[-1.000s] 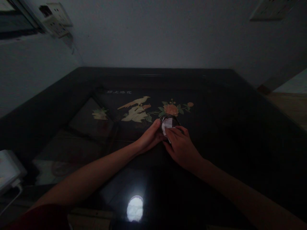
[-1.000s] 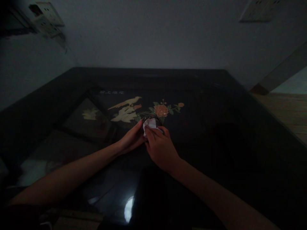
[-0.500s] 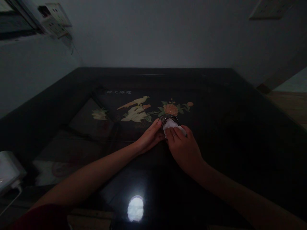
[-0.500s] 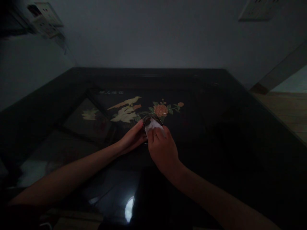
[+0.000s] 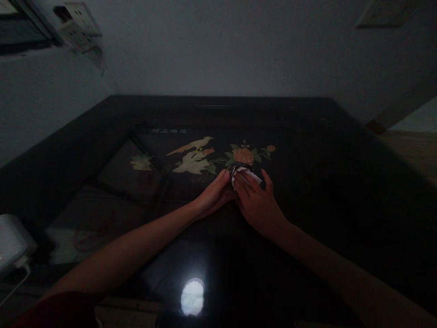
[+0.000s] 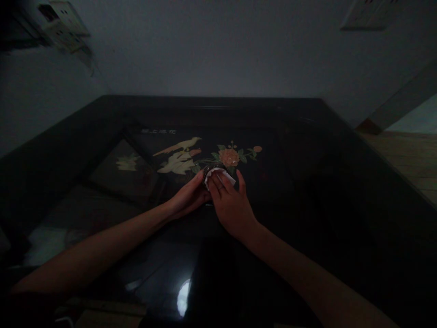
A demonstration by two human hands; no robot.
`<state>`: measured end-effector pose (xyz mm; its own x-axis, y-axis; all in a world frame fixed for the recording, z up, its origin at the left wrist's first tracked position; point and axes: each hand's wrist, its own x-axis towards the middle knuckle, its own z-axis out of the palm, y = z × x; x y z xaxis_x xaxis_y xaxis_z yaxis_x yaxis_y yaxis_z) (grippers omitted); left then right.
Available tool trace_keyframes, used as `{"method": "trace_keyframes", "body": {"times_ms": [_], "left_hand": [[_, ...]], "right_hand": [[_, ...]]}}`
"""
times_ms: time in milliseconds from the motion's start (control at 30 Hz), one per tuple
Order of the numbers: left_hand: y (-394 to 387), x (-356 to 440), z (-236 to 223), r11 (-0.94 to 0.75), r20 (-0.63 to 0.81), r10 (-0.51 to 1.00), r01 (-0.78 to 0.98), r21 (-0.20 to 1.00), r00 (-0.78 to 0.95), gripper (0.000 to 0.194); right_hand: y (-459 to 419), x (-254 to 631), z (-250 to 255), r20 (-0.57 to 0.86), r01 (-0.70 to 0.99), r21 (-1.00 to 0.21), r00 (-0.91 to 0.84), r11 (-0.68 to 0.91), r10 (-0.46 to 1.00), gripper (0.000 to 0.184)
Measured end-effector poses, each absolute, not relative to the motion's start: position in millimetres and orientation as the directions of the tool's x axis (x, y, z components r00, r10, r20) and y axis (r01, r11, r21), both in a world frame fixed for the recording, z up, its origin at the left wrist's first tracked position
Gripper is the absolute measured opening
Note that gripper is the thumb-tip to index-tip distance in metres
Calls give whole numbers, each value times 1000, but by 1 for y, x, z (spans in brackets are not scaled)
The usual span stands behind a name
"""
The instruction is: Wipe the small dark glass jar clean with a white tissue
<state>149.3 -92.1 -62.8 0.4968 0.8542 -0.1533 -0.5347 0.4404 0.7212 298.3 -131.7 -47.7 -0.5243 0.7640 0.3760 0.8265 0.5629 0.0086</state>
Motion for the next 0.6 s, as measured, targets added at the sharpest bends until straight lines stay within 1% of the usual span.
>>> {"method": "trace_keyframes", "body": {"times_ms": [167,267,367,467,533,600], "left_hand": [[-90,149,-64,459,-153,852,-572,680,501,28],[-89,149,-64,483,-176,848,-591,646,500,27],[-89,149,-63,490,-200,851,-601,631,485,26],[-89,148,-63,485,-196,853,-596,640,484,25],[-90,148,-62,479,-187,853,-592,648,486,25],[-90,149,-62,474,-185,855,-589,655,484,27]], "right_hand": [[-130,301,-42,333,777,-111,-558,619,760,42],[-130,302,-39,333,753,-153,-570,640,751,40],[-129,302,-35,334,746,-170,-570,643,750,36],[-130,302,-32,327,766,-135,-565,629,758,32],[-130,302,-32,332,784,-71,-564,616,756,27],[-132,301,-32,350,799,21,-569,601,744,27]]}}
